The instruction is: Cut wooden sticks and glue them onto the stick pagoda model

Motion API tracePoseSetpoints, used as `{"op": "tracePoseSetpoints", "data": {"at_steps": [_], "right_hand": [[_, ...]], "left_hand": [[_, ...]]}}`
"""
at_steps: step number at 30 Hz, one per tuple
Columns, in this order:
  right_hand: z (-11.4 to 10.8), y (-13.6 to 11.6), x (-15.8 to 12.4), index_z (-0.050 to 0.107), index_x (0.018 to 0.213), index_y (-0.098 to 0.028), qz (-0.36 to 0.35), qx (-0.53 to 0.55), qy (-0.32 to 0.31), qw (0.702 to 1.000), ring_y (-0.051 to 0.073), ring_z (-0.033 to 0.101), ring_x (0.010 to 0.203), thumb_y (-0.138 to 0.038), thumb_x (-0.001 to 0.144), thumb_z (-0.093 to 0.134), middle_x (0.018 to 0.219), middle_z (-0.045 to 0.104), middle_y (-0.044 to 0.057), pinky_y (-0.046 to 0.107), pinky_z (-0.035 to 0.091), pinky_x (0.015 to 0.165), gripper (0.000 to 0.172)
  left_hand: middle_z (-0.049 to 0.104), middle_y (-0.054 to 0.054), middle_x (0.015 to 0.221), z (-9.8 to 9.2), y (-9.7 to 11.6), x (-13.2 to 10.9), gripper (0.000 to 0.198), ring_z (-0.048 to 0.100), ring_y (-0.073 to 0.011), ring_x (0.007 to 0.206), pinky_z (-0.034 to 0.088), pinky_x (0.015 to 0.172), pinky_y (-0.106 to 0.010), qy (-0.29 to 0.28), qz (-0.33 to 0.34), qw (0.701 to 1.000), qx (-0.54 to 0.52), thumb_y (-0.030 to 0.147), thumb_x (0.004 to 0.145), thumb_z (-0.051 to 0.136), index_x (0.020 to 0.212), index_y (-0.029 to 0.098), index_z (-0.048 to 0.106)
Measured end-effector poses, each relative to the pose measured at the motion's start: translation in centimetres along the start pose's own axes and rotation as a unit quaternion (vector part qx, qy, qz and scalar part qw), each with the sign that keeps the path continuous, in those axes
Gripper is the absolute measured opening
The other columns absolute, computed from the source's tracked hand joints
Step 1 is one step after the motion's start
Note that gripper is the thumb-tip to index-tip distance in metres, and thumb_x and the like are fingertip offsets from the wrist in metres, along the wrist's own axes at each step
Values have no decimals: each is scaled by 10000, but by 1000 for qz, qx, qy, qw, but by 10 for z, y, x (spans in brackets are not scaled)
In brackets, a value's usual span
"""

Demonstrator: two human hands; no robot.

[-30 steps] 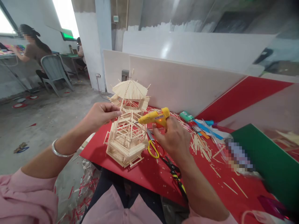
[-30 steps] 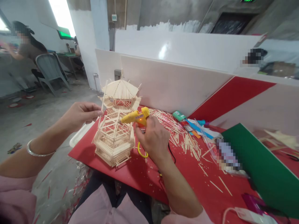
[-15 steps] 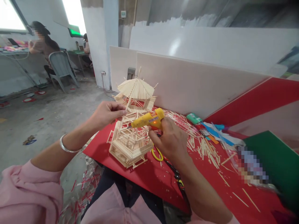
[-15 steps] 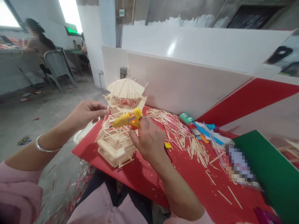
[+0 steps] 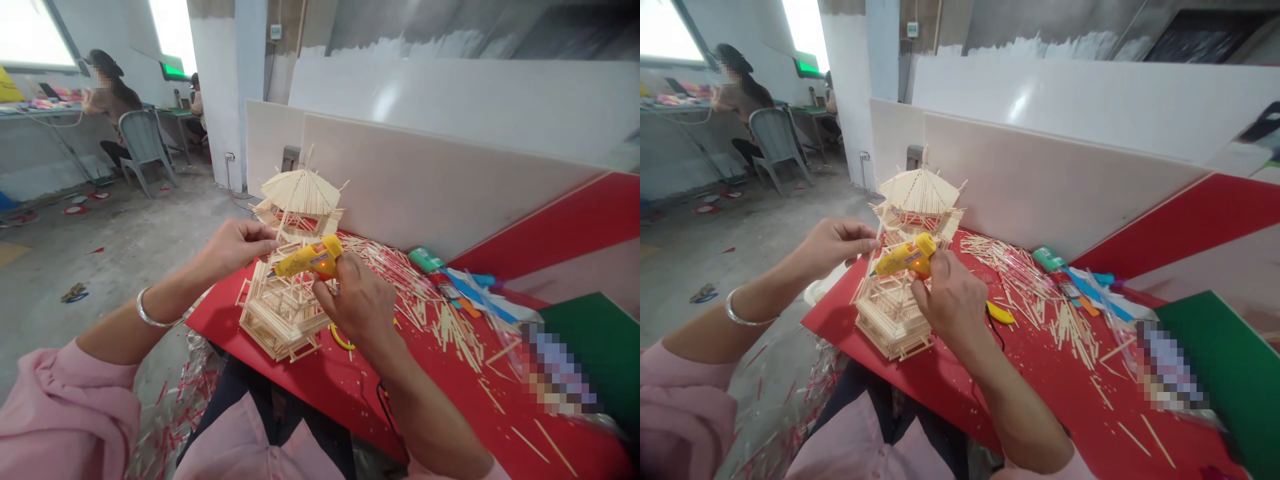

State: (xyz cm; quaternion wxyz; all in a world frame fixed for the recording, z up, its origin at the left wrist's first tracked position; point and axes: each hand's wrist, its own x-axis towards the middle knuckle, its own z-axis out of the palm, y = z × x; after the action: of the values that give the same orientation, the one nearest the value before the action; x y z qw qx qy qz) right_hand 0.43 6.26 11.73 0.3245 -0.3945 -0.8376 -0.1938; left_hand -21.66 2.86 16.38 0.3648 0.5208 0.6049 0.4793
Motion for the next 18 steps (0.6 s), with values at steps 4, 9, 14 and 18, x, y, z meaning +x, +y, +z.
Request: {"op": "tracePoseSetpoints", "data": {"at_steps": [4,9,14,18], "right_hand": [[1,0,0,585,973,-154,1,-5,0,1000,145,488,636,-325,878,502,803,634,51,288,168,535,213],[-1,1,1,578,974,-151,-7,6,30,999,147,500,639,-325,882,514,789,628,45,286,186,532,207],[-7,1,0,551,903,-171,-3,22,72,997,144,491,613,-327,876,532,754,602,28,284,210,515,159],[-13,3,-4,503,841,-205,-6,38,109,993,145,477,593,-314,862,550,697,549,-3,279,276,525,120]], "left_hand": [[607,21,508,-1,-4,2,40,443,-51,422,334,416,-188,-2,8,1000,-6,191,757,707,723,179,724],[607,23,512,-4,-5,1,55,480,-59,429,345,402,-186,15,-19,998,-56,147,733,720,685,172,706],[628,14,539,-8,-6,-2,87,539,-67,451,353,382,-169,17,-97,979,-178,132,724,746,677,163,679],[647,0,563,-9,-10,-5,98,587,-73,480,358,368,-146,9,-137,958,-252,105,728,746,684,142,667]]}}
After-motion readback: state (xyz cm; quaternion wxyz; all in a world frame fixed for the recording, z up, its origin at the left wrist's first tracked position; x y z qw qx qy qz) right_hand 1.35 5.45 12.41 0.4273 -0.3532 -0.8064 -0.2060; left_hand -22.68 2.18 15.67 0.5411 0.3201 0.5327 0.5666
